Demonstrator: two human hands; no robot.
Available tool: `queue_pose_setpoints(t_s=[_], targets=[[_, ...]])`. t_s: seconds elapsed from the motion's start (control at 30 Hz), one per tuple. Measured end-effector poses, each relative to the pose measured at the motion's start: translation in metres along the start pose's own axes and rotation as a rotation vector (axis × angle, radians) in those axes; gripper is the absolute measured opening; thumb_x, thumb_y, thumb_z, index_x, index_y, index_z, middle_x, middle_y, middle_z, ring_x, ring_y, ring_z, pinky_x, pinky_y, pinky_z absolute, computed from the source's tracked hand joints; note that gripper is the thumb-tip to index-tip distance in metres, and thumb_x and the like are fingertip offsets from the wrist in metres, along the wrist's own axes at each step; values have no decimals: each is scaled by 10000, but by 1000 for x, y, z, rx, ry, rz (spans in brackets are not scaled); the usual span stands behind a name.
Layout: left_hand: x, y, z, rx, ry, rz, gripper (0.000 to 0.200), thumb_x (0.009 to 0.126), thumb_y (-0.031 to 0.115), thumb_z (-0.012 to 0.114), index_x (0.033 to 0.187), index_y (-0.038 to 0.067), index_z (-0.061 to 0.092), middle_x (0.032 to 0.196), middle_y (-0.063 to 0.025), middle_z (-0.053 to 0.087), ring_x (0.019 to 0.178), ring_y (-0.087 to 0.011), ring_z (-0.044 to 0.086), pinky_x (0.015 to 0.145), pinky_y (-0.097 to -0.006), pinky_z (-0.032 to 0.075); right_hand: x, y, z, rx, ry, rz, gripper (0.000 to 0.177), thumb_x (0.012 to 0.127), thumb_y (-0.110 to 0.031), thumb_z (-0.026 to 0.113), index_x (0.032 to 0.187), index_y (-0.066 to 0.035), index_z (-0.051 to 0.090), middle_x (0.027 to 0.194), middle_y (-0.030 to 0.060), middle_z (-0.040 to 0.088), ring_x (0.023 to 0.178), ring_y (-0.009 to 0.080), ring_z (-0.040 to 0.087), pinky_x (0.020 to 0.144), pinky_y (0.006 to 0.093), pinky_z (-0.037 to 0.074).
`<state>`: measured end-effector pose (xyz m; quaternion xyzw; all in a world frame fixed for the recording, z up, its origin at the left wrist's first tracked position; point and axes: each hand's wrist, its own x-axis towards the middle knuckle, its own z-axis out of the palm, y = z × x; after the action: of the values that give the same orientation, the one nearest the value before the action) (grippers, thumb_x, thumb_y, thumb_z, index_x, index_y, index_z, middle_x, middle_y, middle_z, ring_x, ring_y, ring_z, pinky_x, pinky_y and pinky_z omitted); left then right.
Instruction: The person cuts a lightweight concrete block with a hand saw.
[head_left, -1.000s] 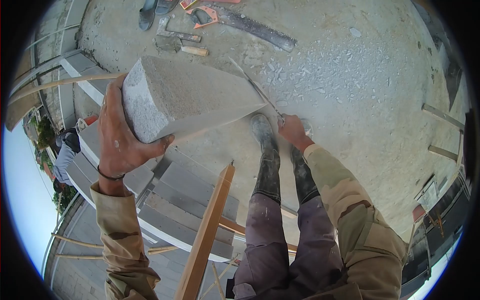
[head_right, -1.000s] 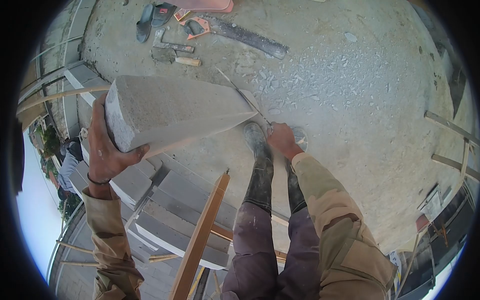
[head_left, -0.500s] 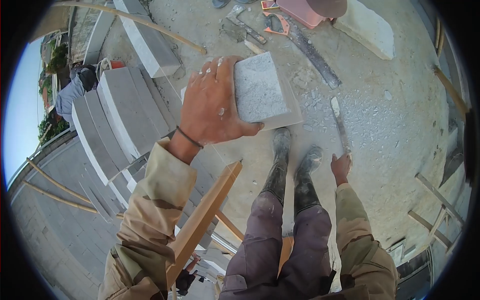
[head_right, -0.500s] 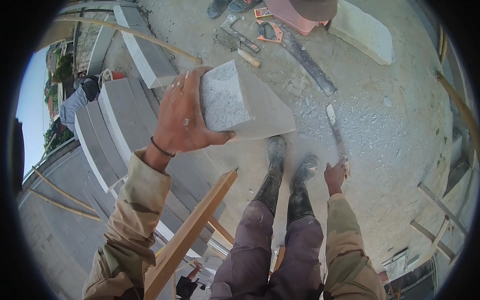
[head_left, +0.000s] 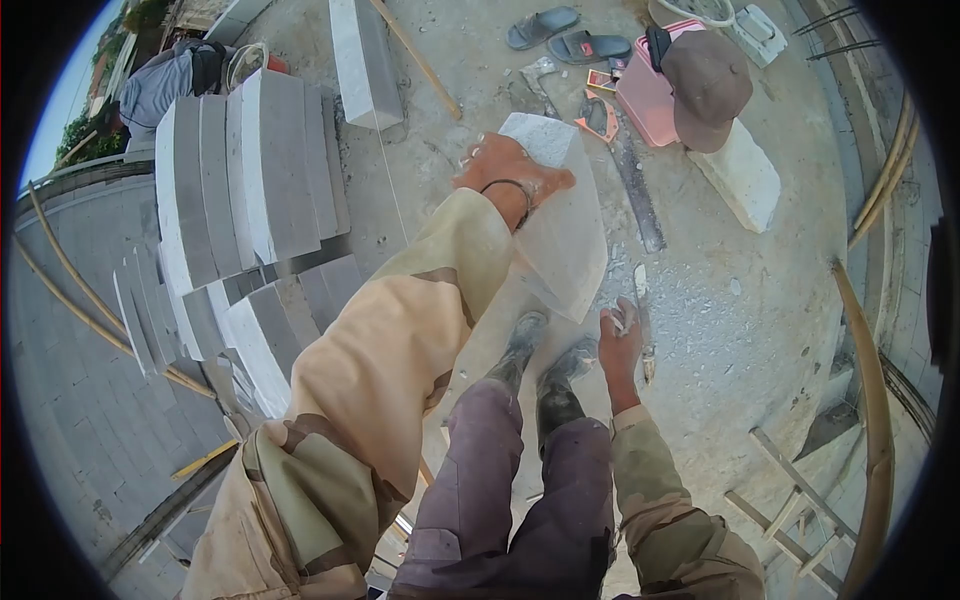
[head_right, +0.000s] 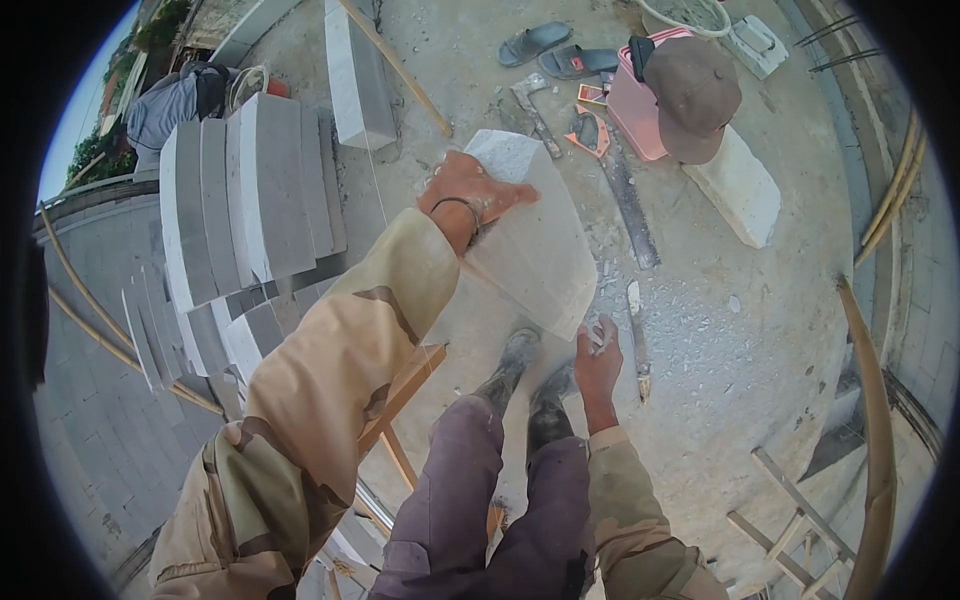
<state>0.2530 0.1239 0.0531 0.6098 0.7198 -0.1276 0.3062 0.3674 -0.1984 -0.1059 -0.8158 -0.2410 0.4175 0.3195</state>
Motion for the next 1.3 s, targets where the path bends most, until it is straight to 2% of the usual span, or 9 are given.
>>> queue_pose_setpoints(t_s=[0.07, 0.23, 0.33, 0.5, 0.57, 0.7, 0.93, 1.1, 1.3], targets=[[20, -20, -2, -73, -17, -116, 999, 615, 565, 945, 1296, -80, 601, 1268, -223, 719, 1191, -359, 705, 1018, -420, 553, 18, 3, 10, -50, -6, -25, 568, 998, -207, 711, 1476, 34, 522, 1326, 283, 657, 1242, 350, 658, 997, 432, 543], [41, -109, -8, -403, -78, -393, 959, 677, 459, 958, 1282, -168, 556, 1246, -294, 701, 1141, -349, 732, 947, -405, 603, 47, 11, 62, 438, 161, 1043, 744, 1013, -496, 664, 1557, -38, 447, 1481, 233, 561, 1397, 361, 525, 1042, 652, 462], [45, -164, 0, -711, -138, -499, 977, 715, 321, 966, 1321, -223, 424, 1224, -336, 658, 1069, -332, 739, 863, -418, 631, 63, 27, 108, 819, 112, 1240, 797, 1013, -635, 560, 1580, -91, 428, 1526, 191, 531, 1426, 399, 487, 1049, 750, 396], [14, -230, 37, -791, -55, -669, 956, 716, 307, 974, 1280, -185, 380, 1203, -306, 613, 1038, -333, 716, 851, -420, 633, 79, 38, 153, 1065, -52, 1072, 714, 1041, -619, 392, 1574, -148, 461, 1543, 114, 548, 1418, 405, 502, 1130, 633, 422], [3, -245, 43, -772, 13, -653, 1009, 648, 494, 973, 1254, -135, 466, 1207, -282, 639, 1121, -394, 680, 969, -445, 560, 75, 37, 155, 1099, -57, 925, 673, 1042, -570, 399, 1563, -152, 480, 1541, 123, 551, 1395, 391, 523, 1132, 575, 439], [-20, -270, 55, -983, 42, -567, 970, 663, 470, 966, 1245, -118, 458, 1205, -288, 620, 1123, -408, 665, 998, -483, 532, 60, 38, 154, 1066, 37, 885, 676, 1038, -570, 405, 1546, -136, 502, 1536, 119, 558, 1376, 389, 535, 1126, 567, 440], [-63, -279, 68, -800, 141, -630, 860, 698, 330, 968, 1236, -121, 470, 1214, -258, 611, 1107, -357, 662, 957, -456, 555, 87, 25, 138, 841, -216, 878, 664, 1044, -561, 396, 1521, -120, 532, 1503, 113, 593, 1350, 380, 563, 1118, 568, 448], [-124, -287, 89, -1549, 247, -1115, 789, 779, 267, 913, 1294, -143, 480, 1253, -250, 627, 1126, -331, 658, 945, -441, 564, 145, -50, 134, 602, -366, 975, 605, 1050, -513, 446, 1468, -93, 568, 1462, 119, 631, 1323, 366, 598, 1130, 564, 446], [-172, -299, 134, -2234, 111, -1360, 765, 877, 340, 807, 1436, -83, 502, 1314, -197, 647, 1175, -314, 661, 991, -451, 550, 184, -178, 209, 30, -401, 491, 580, 954, -281, 700, 1431, 9, 543, 1418, 177, 634, 1286, 334, 613, 1113, 456, 465]])
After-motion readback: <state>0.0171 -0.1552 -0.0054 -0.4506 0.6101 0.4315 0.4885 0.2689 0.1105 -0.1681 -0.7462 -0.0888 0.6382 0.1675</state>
